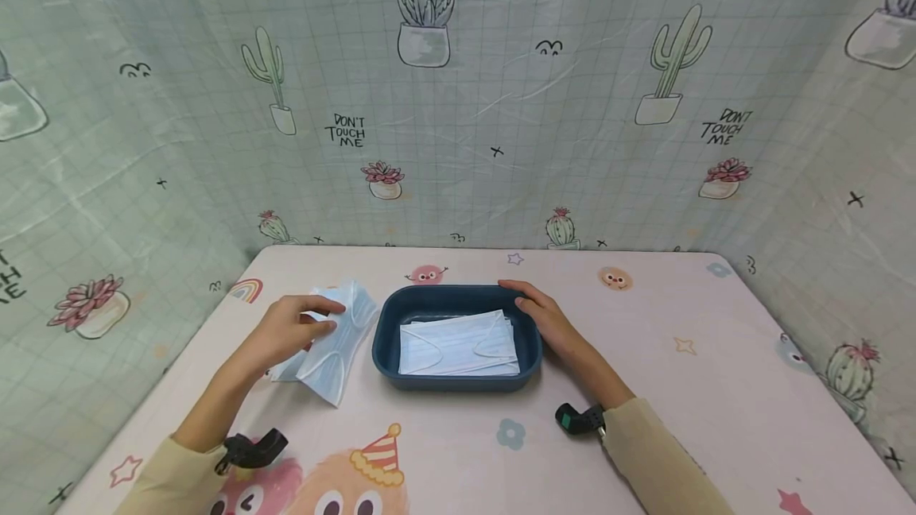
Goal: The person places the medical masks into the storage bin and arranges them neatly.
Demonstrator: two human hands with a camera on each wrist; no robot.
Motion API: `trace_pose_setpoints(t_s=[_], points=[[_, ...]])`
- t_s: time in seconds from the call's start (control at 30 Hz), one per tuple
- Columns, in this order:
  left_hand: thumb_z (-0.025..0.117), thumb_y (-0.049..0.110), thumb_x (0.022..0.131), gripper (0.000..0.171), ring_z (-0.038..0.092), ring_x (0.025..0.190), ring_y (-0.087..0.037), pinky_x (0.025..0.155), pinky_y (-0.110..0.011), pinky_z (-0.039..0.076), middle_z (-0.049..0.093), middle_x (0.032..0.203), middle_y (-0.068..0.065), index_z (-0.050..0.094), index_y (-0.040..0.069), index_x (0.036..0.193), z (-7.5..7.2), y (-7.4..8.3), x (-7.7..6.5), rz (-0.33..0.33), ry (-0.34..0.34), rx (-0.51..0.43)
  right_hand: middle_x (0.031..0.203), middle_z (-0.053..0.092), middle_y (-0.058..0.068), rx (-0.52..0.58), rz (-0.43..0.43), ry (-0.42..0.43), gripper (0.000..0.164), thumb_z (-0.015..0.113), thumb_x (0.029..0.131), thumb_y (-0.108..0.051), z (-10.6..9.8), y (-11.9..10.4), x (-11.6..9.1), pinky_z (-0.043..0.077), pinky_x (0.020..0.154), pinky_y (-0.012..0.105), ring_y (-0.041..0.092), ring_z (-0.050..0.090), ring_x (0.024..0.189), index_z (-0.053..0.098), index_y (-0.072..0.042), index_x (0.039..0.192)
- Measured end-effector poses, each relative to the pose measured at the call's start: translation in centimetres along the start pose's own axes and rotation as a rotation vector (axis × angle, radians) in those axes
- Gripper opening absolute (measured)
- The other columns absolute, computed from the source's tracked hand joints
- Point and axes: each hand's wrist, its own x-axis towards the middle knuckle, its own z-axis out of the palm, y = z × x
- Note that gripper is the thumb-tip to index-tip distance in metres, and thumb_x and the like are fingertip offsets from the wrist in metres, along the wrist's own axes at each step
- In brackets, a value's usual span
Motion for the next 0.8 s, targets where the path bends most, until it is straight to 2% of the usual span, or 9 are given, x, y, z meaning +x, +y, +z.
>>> trace_pose_setpoints(t_s=[0.8], points=[[0.068, 0.007, 0.095, 0.028, 0.062, 0.067, -0.014, 0.057, -0.030, 0.053, 0.072, 0.124, -0.020, 0.074, 0.005, 0.122, 0.60, -0.07, 0.08, 0.023, -0.023, -0.002, 0.164, 0.040, 0.016, 0.001, -0.005, 0.002, 0.045, 0.037, 0.111, -0.014, 0.11, -0.27, -0.01, 0.013, 0.129, 0.060, 0.036, 0.024, 0.158, 0.046, -0.007, 0.154]])
